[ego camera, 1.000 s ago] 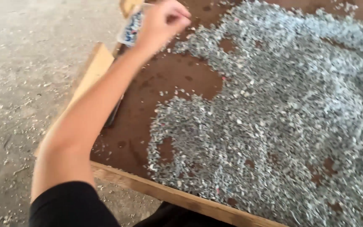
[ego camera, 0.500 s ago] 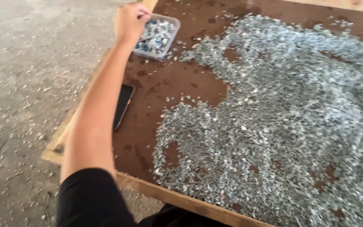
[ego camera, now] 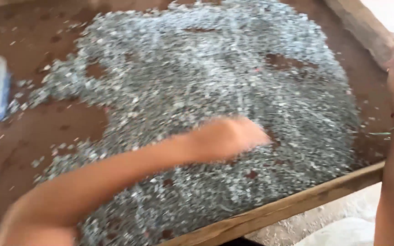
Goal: The person sorts small plastic shards on a wooden tray, picking out specific colored pieces and placing them into a small plastic container. They also spread the remaining shards across the tray and briefly interact with a smartphone.
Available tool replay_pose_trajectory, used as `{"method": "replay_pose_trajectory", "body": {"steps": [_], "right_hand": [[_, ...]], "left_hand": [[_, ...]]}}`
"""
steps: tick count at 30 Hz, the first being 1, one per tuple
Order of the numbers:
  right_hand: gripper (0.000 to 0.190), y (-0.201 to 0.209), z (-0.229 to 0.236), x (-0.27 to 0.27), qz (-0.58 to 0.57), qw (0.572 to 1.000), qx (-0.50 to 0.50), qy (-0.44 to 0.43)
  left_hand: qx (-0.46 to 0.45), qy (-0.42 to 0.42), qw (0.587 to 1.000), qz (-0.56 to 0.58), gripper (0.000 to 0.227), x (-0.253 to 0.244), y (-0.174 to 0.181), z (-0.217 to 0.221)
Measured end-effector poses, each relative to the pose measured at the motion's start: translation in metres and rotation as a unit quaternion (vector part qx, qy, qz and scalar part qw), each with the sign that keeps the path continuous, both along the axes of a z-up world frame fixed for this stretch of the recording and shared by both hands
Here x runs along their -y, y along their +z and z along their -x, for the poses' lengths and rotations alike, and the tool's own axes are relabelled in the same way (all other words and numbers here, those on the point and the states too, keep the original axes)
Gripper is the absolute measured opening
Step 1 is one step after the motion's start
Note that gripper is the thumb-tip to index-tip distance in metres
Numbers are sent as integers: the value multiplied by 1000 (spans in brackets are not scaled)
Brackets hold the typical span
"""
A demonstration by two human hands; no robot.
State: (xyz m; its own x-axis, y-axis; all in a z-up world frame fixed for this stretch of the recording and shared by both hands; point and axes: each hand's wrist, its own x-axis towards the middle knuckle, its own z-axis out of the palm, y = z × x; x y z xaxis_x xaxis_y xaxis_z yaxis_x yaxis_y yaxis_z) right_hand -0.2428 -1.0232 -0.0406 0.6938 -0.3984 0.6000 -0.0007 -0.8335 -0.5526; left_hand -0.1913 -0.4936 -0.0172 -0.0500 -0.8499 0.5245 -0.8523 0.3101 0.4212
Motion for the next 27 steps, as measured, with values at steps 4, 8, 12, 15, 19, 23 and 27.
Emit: {"method": "replay_pose_trajectory", "body": {"steps": [4,8,12,15,19,23,27], "right_hand": [[20,1,12,25,-107,985,-5,-132],[16,14,11,-5,63,991,65,-99],[11,37,13,-47,82,996,39,1],[20,40,16,-54,62,997,53,6],[11,44,14,-61,80,996,41,18],[29,34,16,-47,86,996,19,17],[39,31,18,-48,67,998,-5,-15]], "left_hand": [[145,-129,980,-33,48,121,-61,48],[245,-101,952,-156,61,180,-47,44],[302,-57,937,-164,32,191,-13,-4],[338,28,926,-167,46,202,-24,-47],[258,168,881,-361,55,188,16,-85],[164,279,863,-388,59,184,5,-134],[219,296,909,-196,50,197,-64,-189]]}}
